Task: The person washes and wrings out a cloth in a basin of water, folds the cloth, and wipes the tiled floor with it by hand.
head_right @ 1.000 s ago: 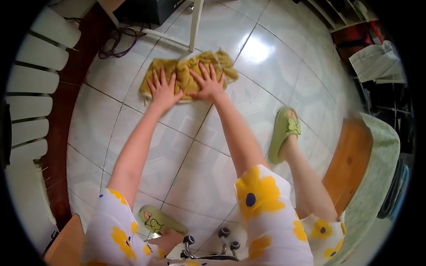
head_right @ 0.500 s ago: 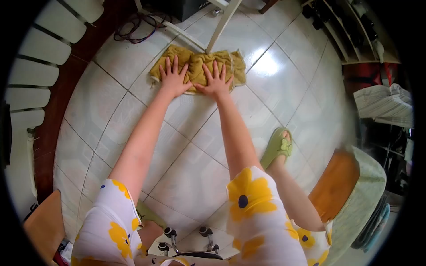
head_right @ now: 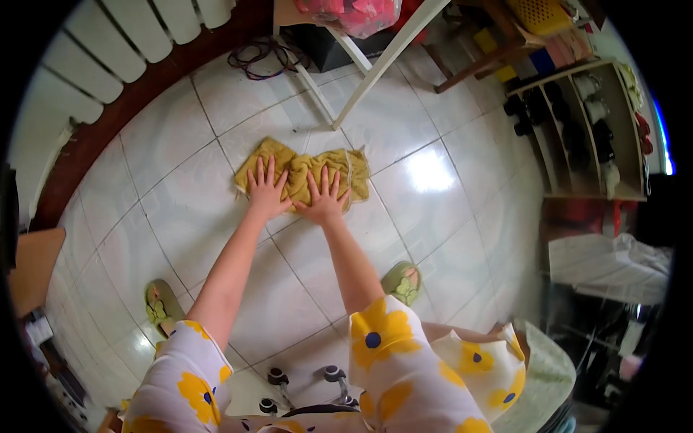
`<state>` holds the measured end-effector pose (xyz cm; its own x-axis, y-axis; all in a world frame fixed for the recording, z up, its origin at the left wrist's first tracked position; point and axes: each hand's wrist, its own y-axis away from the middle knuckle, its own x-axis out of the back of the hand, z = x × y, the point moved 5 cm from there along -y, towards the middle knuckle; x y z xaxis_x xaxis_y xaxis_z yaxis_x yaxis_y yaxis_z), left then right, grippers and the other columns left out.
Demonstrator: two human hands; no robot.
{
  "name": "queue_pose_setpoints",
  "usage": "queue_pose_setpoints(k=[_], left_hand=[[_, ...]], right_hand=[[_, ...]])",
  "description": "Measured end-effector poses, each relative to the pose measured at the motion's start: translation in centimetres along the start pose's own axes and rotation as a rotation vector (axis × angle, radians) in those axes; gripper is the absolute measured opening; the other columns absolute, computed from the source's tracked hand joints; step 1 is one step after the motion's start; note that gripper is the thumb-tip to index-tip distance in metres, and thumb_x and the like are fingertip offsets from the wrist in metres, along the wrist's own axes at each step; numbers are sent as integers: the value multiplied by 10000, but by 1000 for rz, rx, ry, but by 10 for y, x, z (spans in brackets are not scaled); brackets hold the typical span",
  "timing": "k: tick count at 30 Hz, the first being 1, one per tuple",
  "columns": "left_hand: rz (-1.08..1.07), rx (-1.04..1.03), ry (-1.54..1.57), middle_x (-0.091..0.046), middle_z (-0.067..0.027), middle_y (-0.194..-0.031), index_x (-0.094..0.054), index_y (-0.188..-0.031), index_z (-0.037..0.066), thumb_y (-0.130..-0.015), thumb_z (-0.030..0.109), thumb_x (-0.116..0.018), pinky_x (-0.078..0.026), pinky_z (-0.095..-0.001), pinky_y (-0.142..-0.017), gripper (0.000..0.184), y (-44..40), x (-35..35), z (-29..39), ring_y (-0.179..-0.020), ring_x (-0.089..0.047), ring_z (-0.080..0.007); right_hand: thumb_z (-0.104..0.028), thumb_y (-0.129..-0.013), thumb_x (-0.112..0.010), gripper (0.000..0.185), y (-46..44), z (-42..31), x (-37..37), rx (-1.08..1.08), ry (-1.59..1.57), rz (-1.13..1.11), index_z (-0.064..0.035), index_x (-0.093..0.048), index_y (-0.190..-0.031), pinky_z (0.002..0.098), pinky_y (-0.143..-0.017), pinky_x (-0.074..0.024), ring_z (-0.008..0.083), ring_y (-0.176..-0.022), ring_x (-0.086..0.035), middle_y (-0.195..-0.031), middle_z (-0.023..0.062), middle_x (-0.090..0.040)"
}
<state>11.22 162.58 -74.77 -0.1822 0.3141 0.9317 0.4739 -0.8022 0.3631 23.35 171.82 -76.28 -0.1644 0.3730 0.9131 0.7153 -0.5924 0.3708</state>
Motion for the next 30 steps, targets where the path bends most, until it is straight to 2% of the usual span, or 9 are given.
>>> queue_pose_setpoints(k=[2,6,7,10,13,15,20,25,30], left_hand=[[-17,72,15,74,-174,-1523,-231,-1453,291,-777,625,-486,-55,-653,-1045,796,20,-10,16,-1373,53,-454],[-142,265,35,86,-181,-1519,-184,-1462,294,-802,608,-482,-108,-649,-1042,789,53,-29,53,-1366,47,-471],[-94,308,85,91,-182,-1518,-167,-1464,296,-809,600,-482,-121,-647,-1041,788,47,-57,65,-1365,45,-474],[-249,381,231,103,-193,-1513,-122,-1468,306,-835,566,-492,-171,-638,-1034,778,77,-66,104,-1356,40,-494],[-292,398,250,98,-197,-1513,-146,-1464,310,-836,564,-501,-168,-635,-1035,765,78,-72,105,-1344,40,-517],[-314,402,190,97,-197,-1513,-159,-1460,321,-833,575,-502,-155,-633,-1039,758,60,-95,108,-1337,38,-530],[-60,414,314,85,-215,-1509,-278,-1425,321,-791,588,-553,-118,-601,-1063,740,79,-74,104,-1343,23,-518],[110,296,326,83,-224,-1505,-301,-1425,265,-737,535,-640,-100,-576,-1083,814,78,-69,95,-1353,33,-501],[-19,276,264,88,-182,-1518,-231,-1447,314,-770,507,-589,-58,-575,-1092,790,53,-33,70,-1361,47,-485]], right_hand=[[-693,-731,-509,898,14,6,-3,54,43,-41,-351,-115,-1463,688,-1011,40,347,-1404,81,-1545,63,46],[-571,-838,-482,750,40,24,-6,212,214,-87,-334,-139,-1462,709,-997,-110,346,-1407,3,-1546,37,-20],[-455,-895,-458,657,40,26,-9,220,305,-94,-323,-151,-1461,674,-1005,-189,329,-1407,-53,-1543,19,-52],[-443,-946,-339,590,47,44,-7,336,558,-295,-305,-102,-1468,607,-1055,-186,320,-1408,-68,-1545,7,26],[-415,-950,-325,556,54,40,15,362,555,-437,-302,-141,-1463,550,-1070,-222,305,-1399,-143,-1545,5,-26],[-430,-947,-326,548,33,28,15,372,554,-388,-296,-174,-1456,510,-1082,-226,311,-1393,-162,-1543,16,-51],[-470,-932,-344,563,39,41,6,385,587,-376,-291,-208,-1448,448,-1107,-210,320,-1385,-181,-1539,37,-77],[-520,-917,-355,612,28,58,-8,424,514,-307,-281,-191,-1456,473,-1115,-157,397,-1387,-90,-1543,56,-27],[-551,-898,-382,655,15,41,5,349,415,-160,-285,-180,-1461,537,-1096,-137,417,-1388,2,-1544,50,5]])
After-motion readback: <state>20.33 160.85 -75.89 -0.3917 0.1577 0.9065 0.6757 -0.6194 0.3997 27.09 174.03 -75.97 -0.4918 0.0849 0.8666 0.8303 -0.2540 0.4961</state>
